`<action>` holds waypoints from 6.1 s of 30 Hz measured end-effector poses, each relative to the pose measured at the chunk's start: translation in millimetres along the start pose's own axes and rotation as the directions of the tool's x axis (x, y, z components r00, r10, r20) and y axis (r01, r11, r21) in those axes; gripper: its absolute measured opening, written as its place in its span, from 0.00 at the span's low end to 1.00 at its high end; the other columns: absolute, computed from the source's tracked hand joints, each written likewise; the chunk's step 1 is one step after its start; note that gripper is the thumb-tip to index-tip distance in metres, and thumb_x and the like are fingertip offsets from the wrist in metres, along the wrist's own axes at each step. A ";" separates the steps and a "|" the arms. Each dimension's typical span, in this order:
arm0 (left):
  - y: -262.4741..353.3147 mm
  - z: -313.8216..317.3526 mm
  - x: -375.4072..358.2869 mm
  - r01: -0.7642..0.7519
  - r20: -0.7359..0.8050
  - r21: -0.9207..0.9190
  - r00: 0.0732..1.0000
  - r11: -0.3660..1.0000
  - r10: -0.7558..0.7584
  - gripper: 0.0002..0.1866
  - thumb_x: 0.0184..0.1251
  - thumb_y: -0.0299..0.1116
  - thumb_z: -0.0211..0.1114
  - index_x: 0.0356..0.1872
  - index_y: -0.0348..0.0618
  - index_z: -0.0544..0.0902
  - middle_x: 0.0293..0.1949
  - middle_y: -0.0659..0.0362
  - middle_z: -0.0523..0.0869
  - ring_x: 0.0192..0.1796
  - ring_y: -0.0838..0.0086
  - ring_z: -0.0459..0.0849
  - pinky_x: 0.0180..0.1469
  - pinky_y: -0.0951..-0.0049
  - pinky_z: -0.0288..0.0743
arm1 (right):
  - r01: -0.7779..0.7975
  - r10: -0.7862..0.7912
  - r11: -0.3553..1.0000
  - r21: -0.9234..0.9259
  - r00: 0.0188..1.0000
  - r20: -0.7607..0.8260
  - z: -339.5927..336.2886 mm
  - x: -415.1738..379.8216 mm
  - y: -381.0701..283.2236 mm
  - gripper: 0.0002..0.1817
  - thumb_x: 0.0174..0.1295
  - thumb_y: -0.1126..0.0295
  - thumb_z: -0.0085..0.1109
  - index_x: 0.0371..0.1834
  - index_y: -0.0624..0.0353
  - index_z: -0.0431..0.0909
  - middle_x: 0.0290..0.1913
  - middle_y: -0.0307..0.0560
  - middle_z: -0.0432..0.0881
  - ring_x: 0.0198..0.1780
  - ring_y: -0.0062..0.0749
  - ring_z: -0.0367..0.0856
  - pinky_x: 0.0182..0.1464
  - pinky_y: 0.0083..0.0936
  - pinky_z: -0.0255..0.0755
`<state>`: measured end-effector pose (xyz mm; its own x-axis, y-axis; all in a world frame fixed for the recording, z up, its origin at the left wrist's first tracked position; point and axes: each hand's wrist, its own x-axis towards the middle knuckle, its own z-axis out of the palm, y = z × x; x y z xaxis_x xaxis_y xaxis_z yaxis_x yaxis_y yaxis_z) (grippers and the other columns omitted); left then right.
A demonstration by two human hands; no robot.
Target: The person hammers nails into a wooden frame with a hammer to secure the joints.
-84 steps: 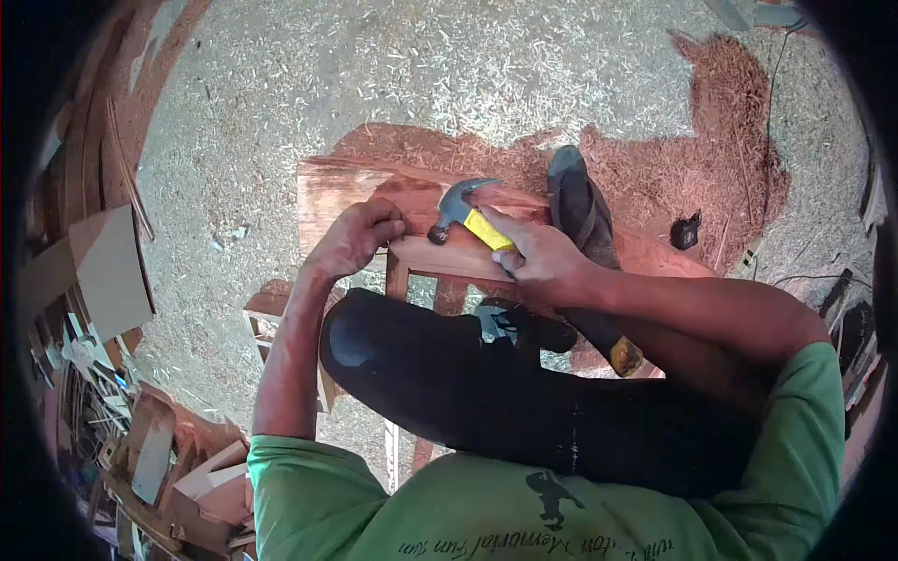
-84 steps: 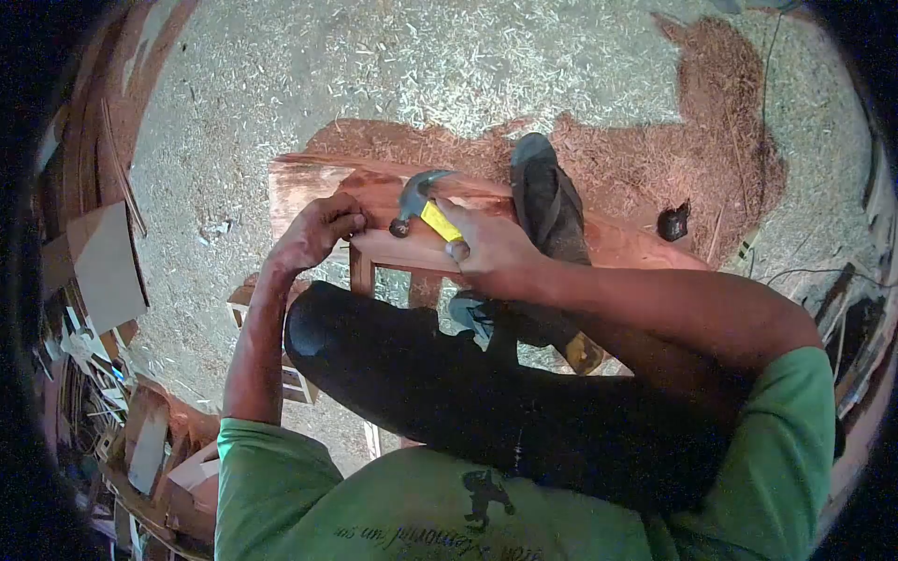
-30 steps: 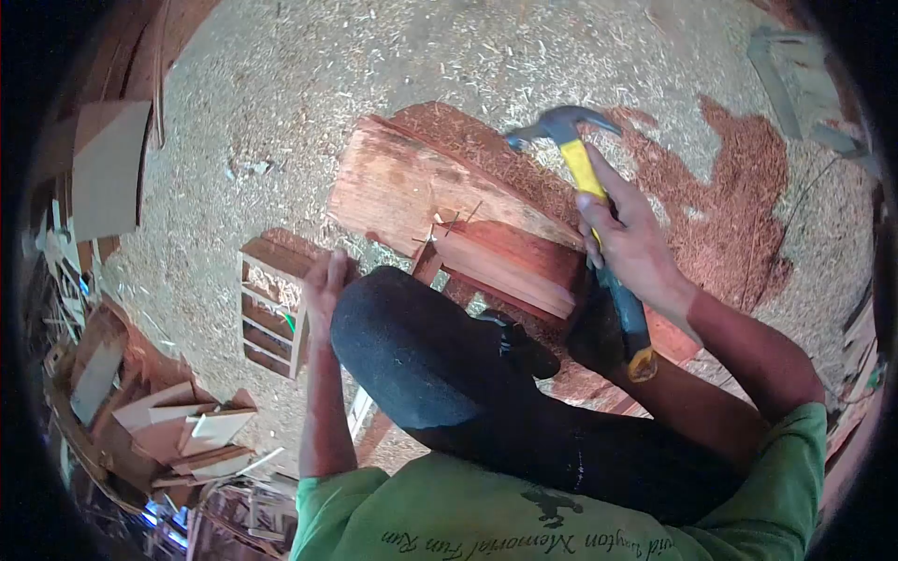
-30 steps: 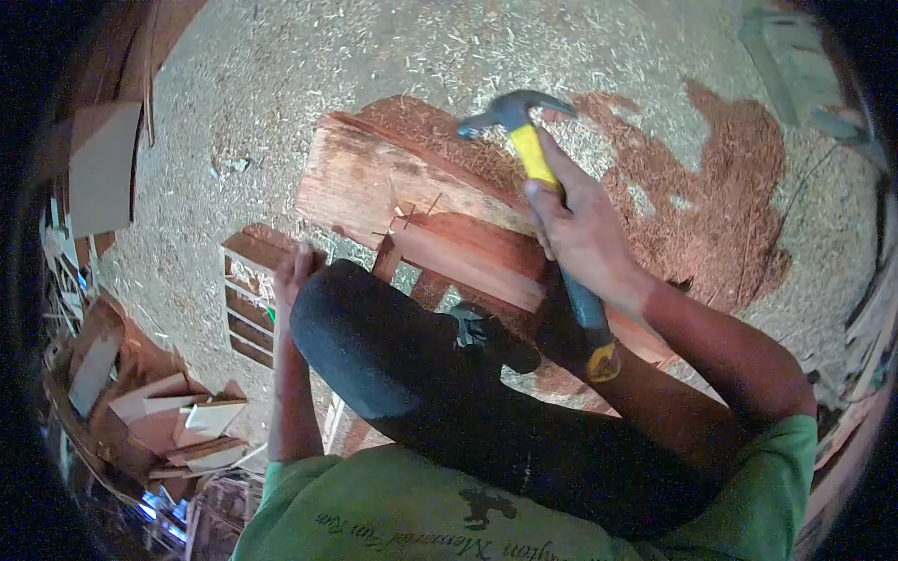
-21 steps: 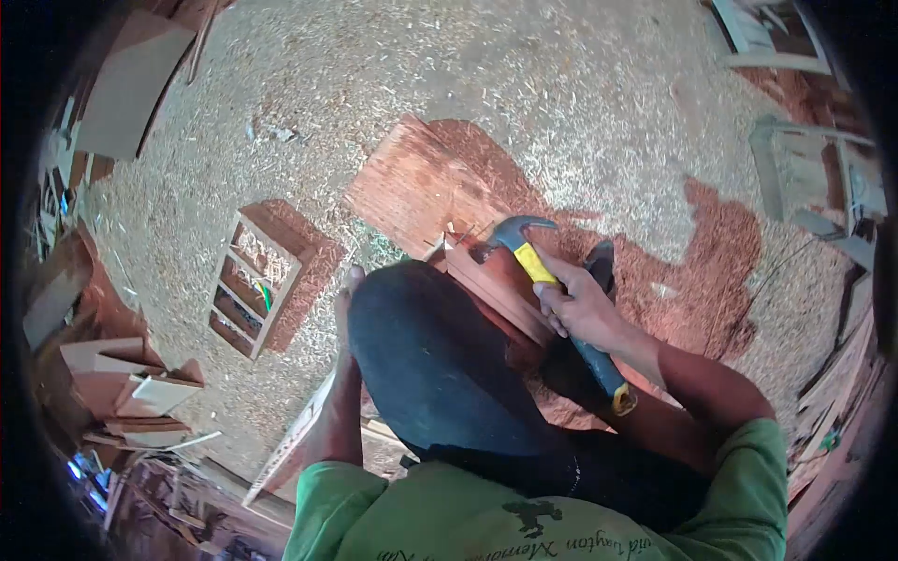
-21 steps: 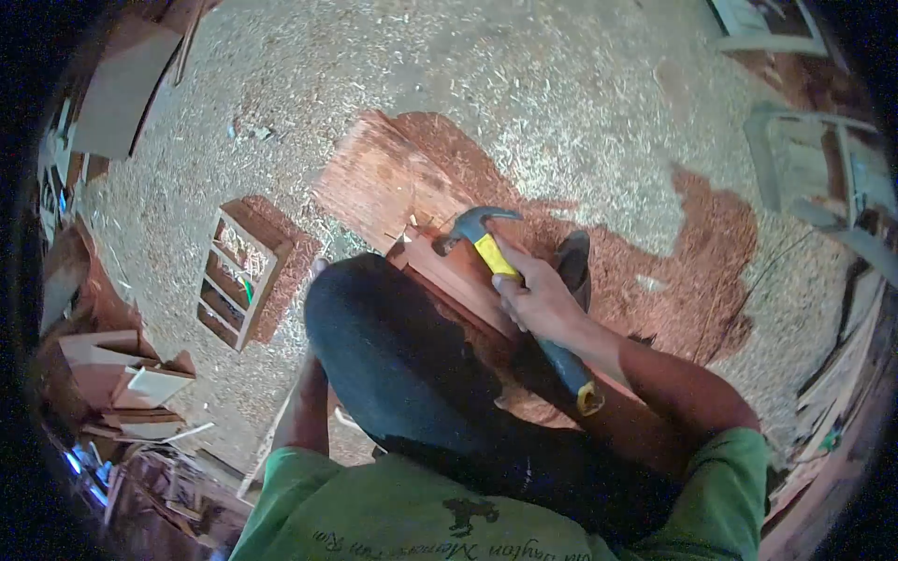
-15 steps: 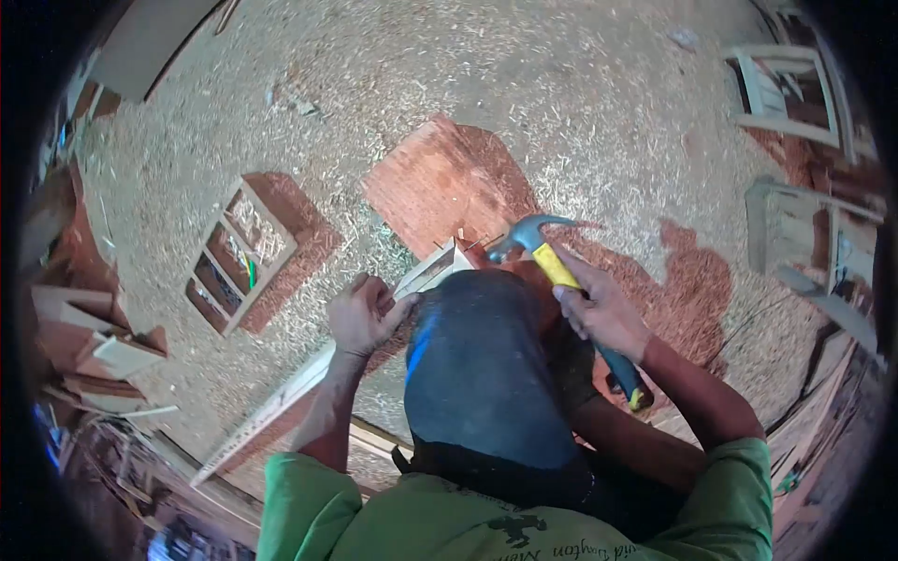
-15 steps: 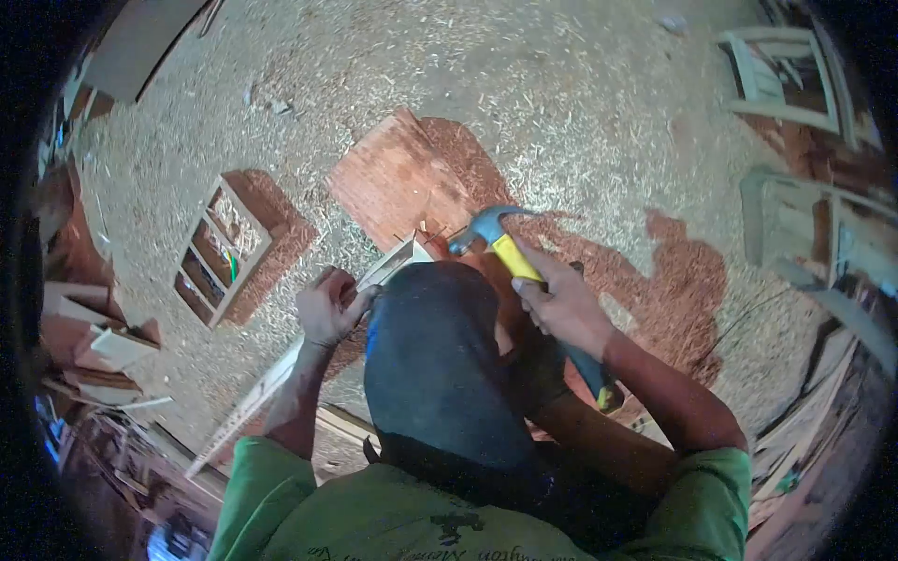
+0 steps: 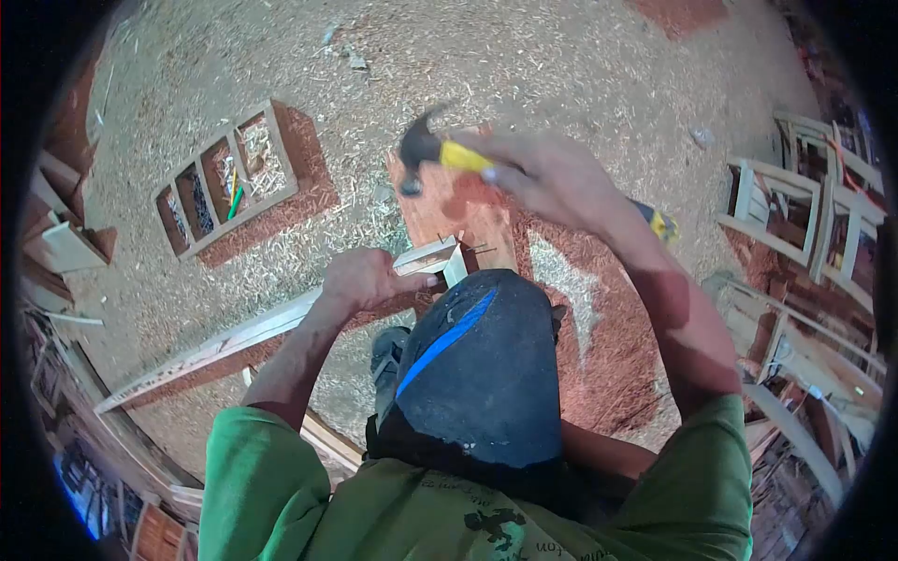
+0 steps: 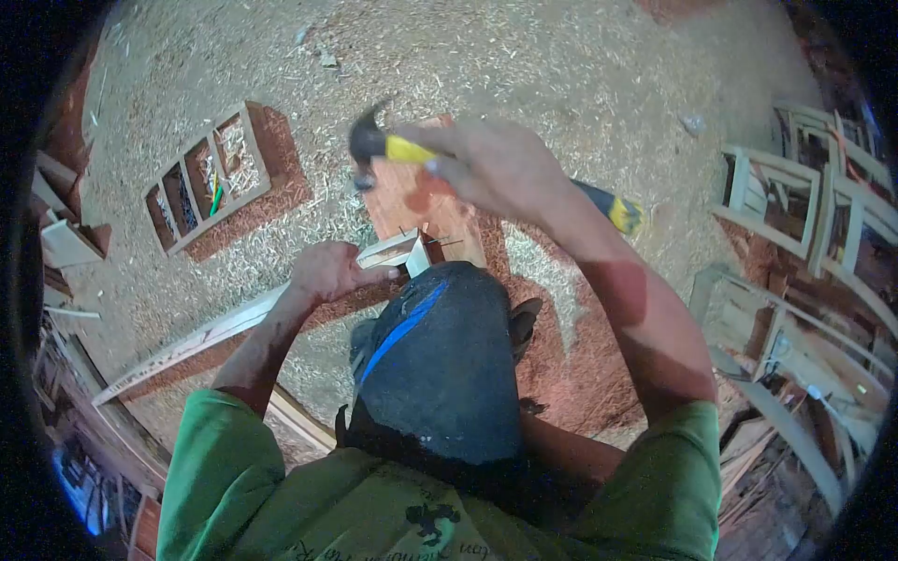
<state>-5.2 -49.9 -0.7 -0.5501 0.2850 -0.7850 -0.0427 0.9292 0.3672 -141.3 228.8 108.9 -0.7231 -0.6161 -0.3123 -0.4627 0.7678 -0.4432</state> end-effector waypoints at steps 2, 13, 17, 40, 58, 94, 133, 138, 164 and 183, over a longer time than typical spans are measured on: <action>-2.7 1.8 2.8 -0.002 -0.004 0.001 1.000 1.000 0.002 0.55 0.55 0.92 0.56 0.35 0.38 0.92 0.36 0.40 0.92 0.46 0.46 0.93 0.54 0.45 0.85 | -0.049 0.051 0.993 0.111 0.999 -0.013 -4.1 38.7 -3.9 0.28 0.79 0.52 0.57 0.82 0.28 0.74 0.42 0.52 0.91 0.37 0.46 0.88 0.46 0.42 0.82; -4.7 4.5 3.3 -0.012 -0.011 -0.064 1.000 0.998 0.012 0.56 0.52 0.94 0.56 0.32 0.38 0.93 0.32 0.42 0.92 0.41 0.48 0.94 0.48 0.47 0.86 | -0.105 -0.049 0.956 0.273 0.863 0.503 31.6 71.9 13.0 0.28 0.78 0.62 0.57 0.81 0.41 0.76 0.44 0.50 0.94 0.38 0.35 0.92 0.47 0.41 0.84; -4.2 1.3 4.2 -0.017 -0.012 -0.081 1.000 0.997 0.016 0.55 0.52 0.93 0.57 0.32 0.40 0.94 0.30 0.44 0.92 0.38 0.49 0.94 0.46 0.48 0.87 | 0.039 -0.121 0.967 0.251 0.940 0.319 41.5 66.9 27.3 0.29 0.77 0.60 0.60 0.81 0.46 0.76 0.48 0.54 0.93 0.44 0.46 0.93 0.49 0.45 0.83; 22.4 5.1 9.1 -0.075 -0.063 -0.076 0.996 0.994 0.070 0.43 0.72 0.79 0.57 0.44 0.39 0.87 0.30 0.42 0.90 0.42 0.41 0.92 0.48 0.44 0.82 | -0.133 0.907 -0.069 0.989 0.405 0.117 -6.5 -196.7 -73.8 0.35 0.81 0.74 0.55 0.89 0.53 0.58 0.41 0.47 0.83 0.32 0.24 0.82 0.33 0.25 0.79; 29.6 25.5 21.8 -0.118 -0.212 0.053 0.969 0.992 0.126 0.40 0.75 0.74 0.59 0.41 0.40 0.91 0.23 0.44 0.87 0.32 0.43 0.91 0.37 0.45 0.81 | -0.355 0.951 -0.100 0.929 0.240 0.194 74.8 -177.9 -78.9 0.36 0.83 0.66 0.54 0.91 0.57 0.54 0.48 0.63 0.87 0.42 0.45 0.89 0.49 0.41 0.82; 26.4 23.2 21.0 -0.114 -0.202 0.179 0.968 0.977 0.150 0.36 0.78 0.70 0.57 0.36 0.42 0.86 0.24 0.38 0.86 0.31 0.36 0.89 0.35 0.38 0.79 | -0.442 0.984 0.057 0.895 0.179 0.026 6.7 -158.3 -31.0 0.37 0.83 0.68 0.54 0.92 0.51 0.54 0.35 0.48 0.85 0.30 0.31 0.85 0.33 0.34 0.80; 23.5 27.4 26.4 -0.130 -0.254 0.150 0.953 0.980 0.165 0.38 0.76 0.74 0.56 0.34 0.43 0.86 0.23 0.43 0.87 0.30 0.41 0.91 0.34 0.42 0.82 | -0.591 0.800 0.128 0.796 0.536 0.269 74.2 -158.2 -61.3 0.35 0.78 0.66 0.55 0.87 0.61 0.61 0.49 0.76 0.86 0.49 0.66 0.87 0.56 0.50 0.79; 26.8 25.7 19.5 -0.110 -0.236 0.133 0.962 0.985 0.139 0.39 0.75 0.75 0.58 0.31 0.43 0.85 0.22 0.43 0.87 0.29 0.42 0.91 0.34 0.43 0.83 | -0.511 0.967 0.233 0.827 0.212 -0.141 -14.5 -149.1 -15.0 0.35 0.82 0.67 0.52 0.90 0.55 0.57 0.33 0.62 0.86 0.32 0.42 0.89 0.38 0.42 0.82; 22.5 25.9 19.5 -0.118 -0.213 0.156 0.966 0.981 0.150 0.37 0.77 0.73 0.58 0.34 0.43 0.85 0.20 0.45 0.85 0.29 0.40 0.89 0.34 0.42 0.81 | -0.288 0.872 -0.260 0.922 0.341 0.352 20.2 -167.5 -58.8 0.35 0.83 0.71 0.52 0.91 0.50 0.56 0.29 0.41 0.79 0.24 0.21 0.76 0.28 0.28 0.77; 22.8 27.2 17.2 -0.107 -0.278 0.162 0.949 0.981 0.149 0.37 0.73 0.74 0.60 0.29 0.44 0.83 0.20 0.46 0.86 0.28 0.43 0.90 0.32 0.44 0.82 | -0.403 0.964 -0.026 0.915 0.233 0.130 109.5 -155.0 -83.1 0.32 0.82 0.68 0.54 0.87 0.56 0.62 0.29 0.37 0.76 0.23 0.20 0.74 0.24 0.24 0.73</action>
<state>7.0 -17.5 -19.4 -0.7599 0.3439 -0.5516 0.1521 0.9191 0.3635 65.4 241.3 102.2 -0.5478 0.5735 -0.6091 0.7727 0.0677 -0.6311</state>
